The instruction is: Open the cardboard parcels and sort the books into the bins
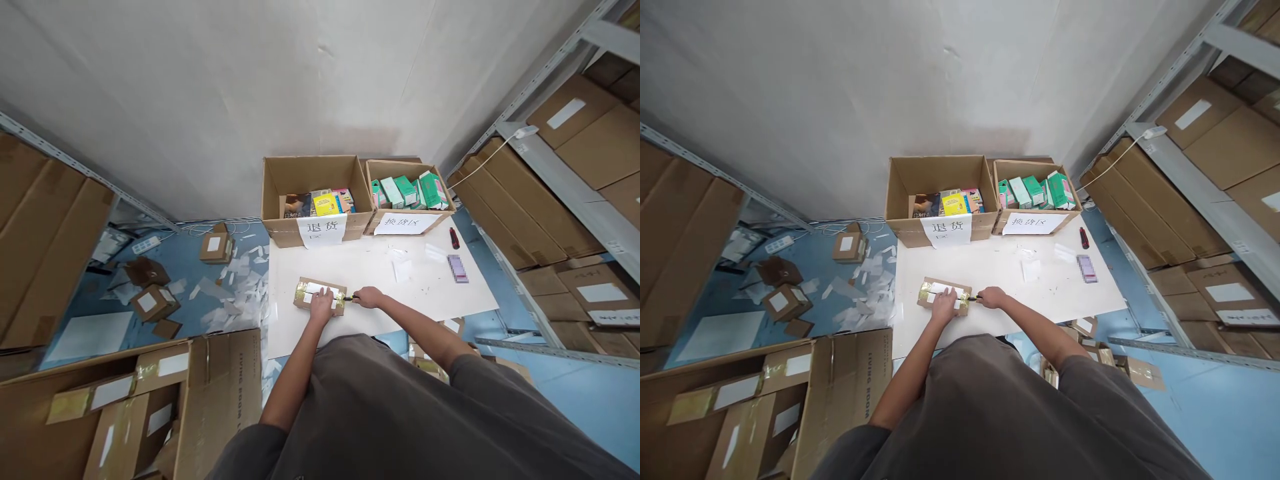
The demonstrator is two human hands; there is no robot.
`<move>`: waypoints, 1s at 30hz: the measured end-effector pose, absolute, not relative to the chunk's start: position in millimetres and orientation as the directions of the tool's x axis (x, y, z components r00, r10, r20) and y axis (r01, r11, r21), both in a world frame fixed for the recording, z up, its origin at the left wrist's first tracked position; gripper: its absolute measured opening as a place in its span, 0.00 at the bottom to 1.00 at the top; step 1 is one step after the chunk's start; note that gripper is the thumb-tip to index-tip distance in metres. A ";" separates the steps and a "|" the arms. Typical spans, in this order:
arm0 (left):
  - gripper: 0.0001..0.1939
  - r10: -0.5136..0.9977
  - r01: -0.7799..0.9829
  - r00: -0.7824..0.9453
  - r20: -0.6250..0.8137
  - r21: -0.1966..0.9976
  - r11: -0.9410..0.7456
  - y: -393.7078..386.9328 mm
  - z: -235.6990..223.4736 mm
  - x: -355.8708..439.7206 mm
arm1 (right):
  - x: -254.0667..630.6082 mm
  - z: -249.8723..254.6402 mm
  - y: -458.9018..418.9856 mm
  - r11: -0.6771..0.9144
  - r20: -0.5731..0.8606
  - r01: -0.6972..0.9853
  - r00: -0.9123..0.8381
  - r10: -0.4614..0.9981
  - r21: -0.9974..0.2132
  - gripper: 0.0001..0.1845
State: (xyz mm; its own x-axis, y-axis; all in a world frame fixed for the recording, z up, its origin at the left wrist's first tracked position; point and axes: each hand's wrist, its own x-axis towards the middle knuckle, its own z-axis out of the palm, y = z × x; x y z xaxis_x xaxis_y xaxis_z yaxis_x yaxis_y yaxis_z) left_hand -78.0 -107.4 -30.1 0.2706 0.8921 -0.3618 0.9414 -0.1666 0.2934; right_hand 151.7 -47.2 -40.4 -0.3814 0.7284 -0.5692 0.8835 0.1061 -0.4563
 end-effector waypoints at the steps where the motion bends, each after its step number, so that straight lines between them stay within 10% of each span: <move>1: 0.46 0.892 0.942 0.267 -0.366 0.296 -0.160 -107.1 -31.3 -78.0 | 153.7 -39.7 -44.6 0.078 -0.590 0.872 -0.390 0.707 -0.483 0.13; 17: 0.43 0.895 0.938 0.274 -0.353 0.304 -0.167 -108.2 -32.4 -81.9 | 176.1 -50.4 -105.2 -0.318 -0.740 0.724 -0.383 0.554 -0.613 0.22; 30: 0.49 0.918 0.941 0.251 -0.307 0.302 -0.156 -69.6 -64.7 -120.8 | 145.6 -41.7 -142.8 -0.308 -0.571 0.725 -0.142 0.808 -0.616 0.26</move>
